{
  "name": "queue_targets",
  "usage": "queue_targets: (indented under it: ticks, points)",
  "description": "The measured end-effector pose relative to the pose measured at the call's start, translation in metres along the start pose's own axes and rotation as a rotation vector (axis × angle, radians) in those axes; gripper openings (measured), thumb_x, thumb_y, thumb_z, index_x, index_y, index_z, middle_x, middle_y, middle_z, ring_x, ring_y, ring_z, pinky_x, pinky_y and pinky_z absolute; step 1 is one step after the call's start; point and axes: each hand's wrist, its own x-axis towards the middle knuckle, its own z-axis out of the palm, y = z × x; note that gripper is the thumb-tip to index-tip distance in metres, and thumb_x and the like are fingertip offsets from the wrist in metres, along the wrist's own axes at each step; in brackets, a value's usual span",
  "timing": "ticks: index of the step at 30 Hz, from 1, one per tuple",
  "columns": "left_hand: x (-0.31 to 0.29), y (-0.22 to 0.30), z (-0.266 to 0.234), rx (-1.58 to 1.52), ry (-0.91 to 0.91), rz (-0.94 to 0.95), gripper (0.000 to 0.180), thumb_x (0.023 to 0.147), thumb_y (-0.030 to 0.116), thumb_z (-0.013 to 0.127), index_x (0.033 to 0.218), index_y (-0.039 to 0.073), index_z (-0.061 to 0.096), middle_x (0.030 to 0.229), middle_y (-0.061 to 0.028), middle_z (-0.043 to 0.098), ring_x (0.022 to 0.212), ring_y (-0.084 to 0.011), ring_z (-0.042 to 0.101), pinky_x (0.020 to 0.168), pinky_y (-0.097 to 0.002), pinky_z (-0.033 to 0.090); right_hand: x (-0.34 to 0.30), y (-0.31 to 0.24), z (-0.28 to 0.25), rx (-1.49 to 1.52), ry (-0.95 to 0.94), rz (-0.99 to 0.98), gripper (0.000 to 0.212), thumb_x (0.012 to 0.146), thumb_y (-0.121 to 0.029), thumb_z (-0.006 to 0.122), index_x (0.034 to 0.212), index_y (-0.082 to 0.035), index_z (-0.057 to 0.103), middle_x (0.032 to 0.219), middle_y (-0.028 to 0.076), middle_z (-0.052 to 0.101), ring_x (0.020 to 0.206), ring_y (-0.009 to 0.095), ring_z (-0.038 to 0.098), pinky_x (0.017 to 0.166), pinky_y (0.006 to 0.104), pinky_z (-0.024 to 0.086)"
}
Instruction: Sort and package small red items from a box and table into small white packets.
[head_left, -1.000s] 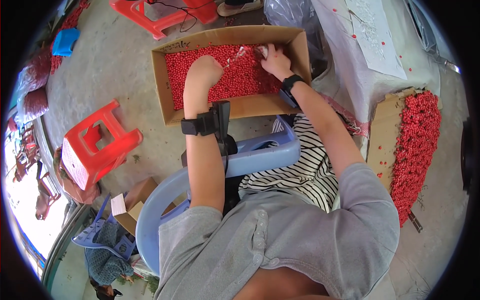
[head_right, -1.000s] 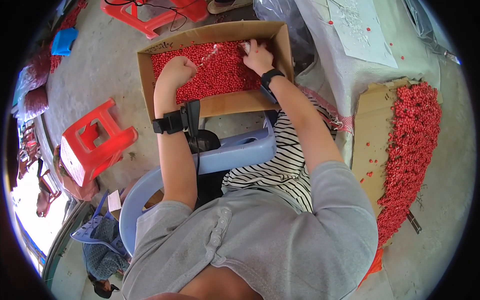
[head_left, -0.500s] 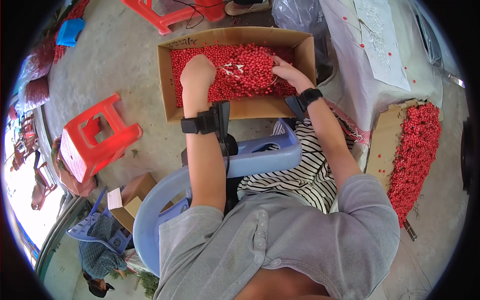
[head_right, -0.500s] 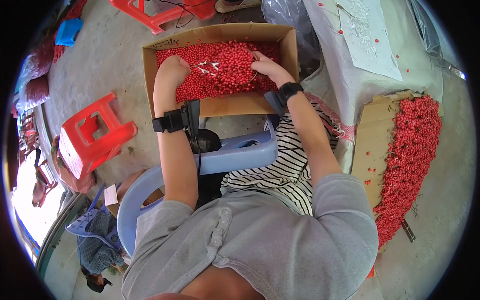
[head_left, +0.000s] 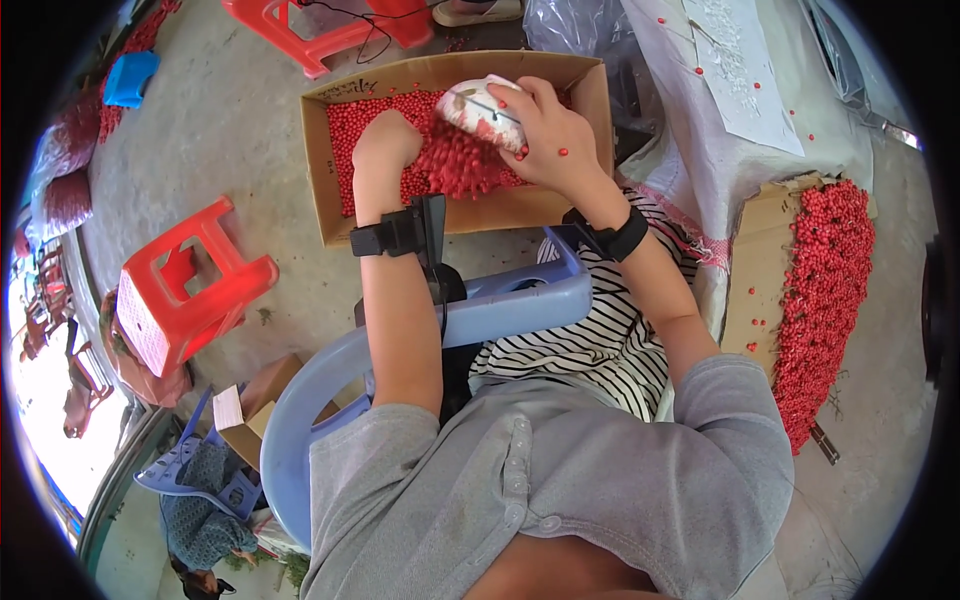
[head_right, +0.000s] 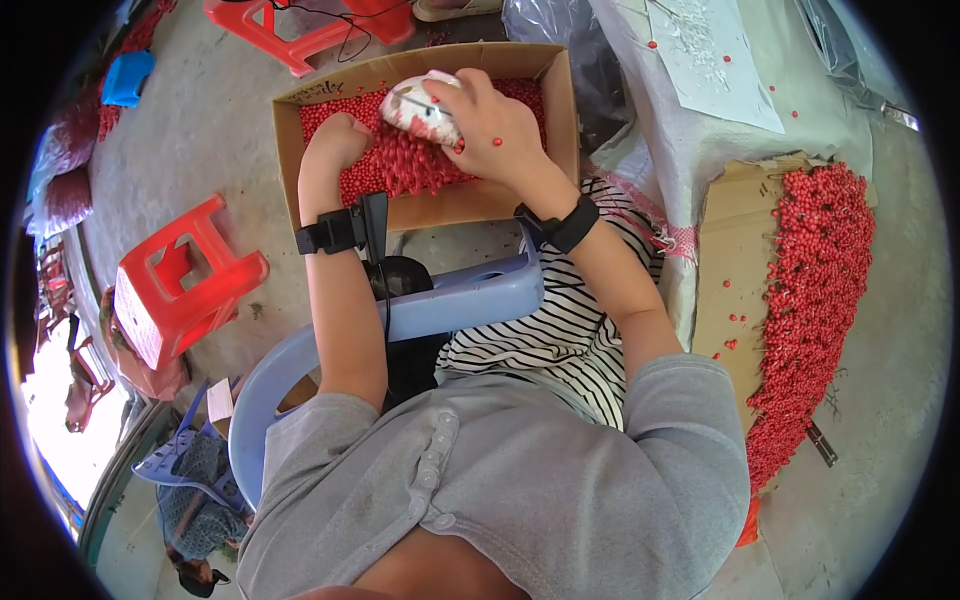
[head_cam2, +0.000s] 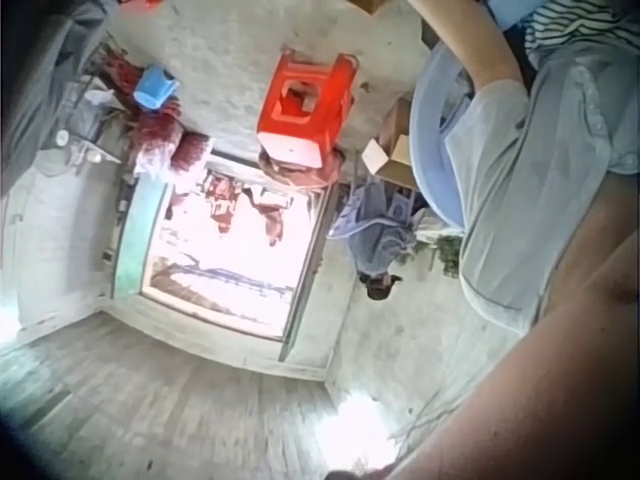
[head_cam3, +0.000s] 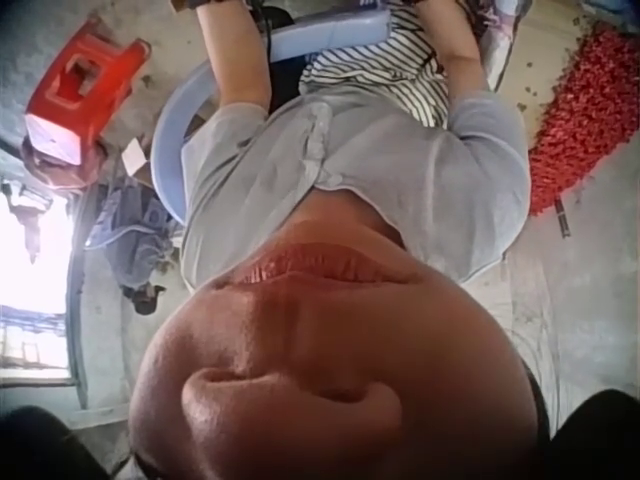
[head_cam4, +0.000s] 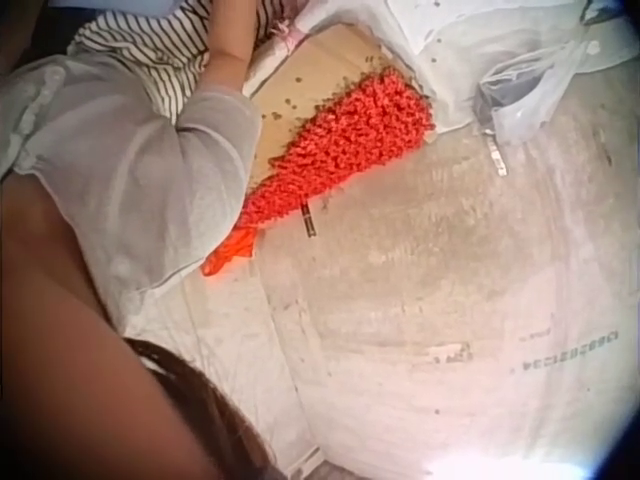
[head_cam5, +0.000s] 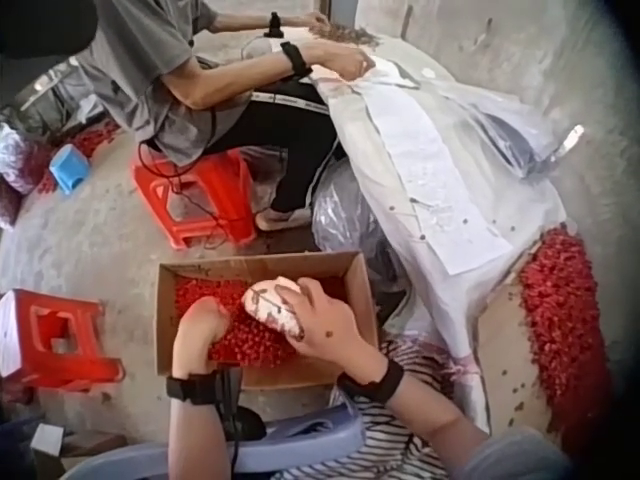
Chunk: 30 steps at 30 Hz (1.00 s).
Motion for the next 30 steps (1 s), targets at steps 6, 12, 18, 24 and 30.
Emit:
queue_targets:
  ticks: [6, 12, 18, 24, 30]
  points:
    - [-0.002, 0.001, -0.001, -0.060, -0.008, 0.067, 0.022, 0.072, 0.013, 0.047, 0.083, -0.001, 0.059, 0.085, -0.0216, 0.057, 0.082, -0.0349, 0.055, 0.069, -0.0400, 0.045, 0.006, 0.068, 0.051, -0.154, 0.015, 0.402, 0.052, 0.066, -0.024, 0.061, 0.112, -0.014, 0.039, 0.103, 0.013, 0.047, 0.085, 0.031, 0.054, 0.067, 0.0374, 0.047]
    - [0.000, 0.004, 0.009, -0.123, 0.084, 0.075, 0.010, 0.066, 0.010, 0.057, 0.069, 0.001, 0.056, 0.067, -0.0148, 0.057, 0.067, -0.0252, 0.057, 0.064, -0.0324, 0.044, -0.013, 0.157, 0.150, 0.021, -0.540, 0.832, 0.066, 0.068, -0.024, 0.057, 0.123, -0.005, 0.026, 0.119, 0.021, 0.039, 0.100, 0.033, 0.048, 0.080, 0.0384, 0.041]
    - [0.005, -0.003, 0.008, -0.137, 0.141, 0.056, 0.013, 0.067, 0.013, 0.056, 0.069, 0.000, 0.056, 0.067, -0.0176, 0.056, 0.064, -0.0273, 0.056, 0.062, -0.0336, 0.043, -0.036, 0.158, 0.171, 0.651, -0.560, 0.943, 0.068, 0.073, -0.020, 0.051, 0.130, -0.004, 0.018, 0.129, 0.017, 0.032, 0.117, 0.024, 0.034, 0.092, 0.0301, 0.030]
    - [0.003, 0.001, 0.003, -0.080, 0.054, 0.000, 0.017, 0.069, 0.015, 0.053, 0.073, 0.000, 0.058, 0.072, -0.0187, 0.056, 0.069, -0.0293, 0.056, 0.063, -0.0364, 0.043, -0.031, 0.129, 0.126, 0.882, -0.464, 0.895, 0.060, 0.074, -0.012, 0.046, 0.129, -0.003, 0.023, 0.126, 0.012, 0.035, 0.116, 0.019, 0.032, 0.094, 0.0278, 0.027]
    - [-0.001, -0.001, -0.005, -0.021, -0.027, -0.075, 0.023, 0.072, 0.014, 0.046, 0.084, 0.001, 0.059, 0.088, -0.0199, 0.057, 0.084, -0.0342, 0.056, 0.070, -0.0389, 0.045, -0.020, 0.089, 0.057, 0.996, -0.193, 0.705, 0.055, 0.070, -0.007, 0.048, 0.122, -0.001, 0.031, 0.119, 0.011, 0.041, 0.110, 0.018, 0.039, 0.090, 0.0260, 0.031]
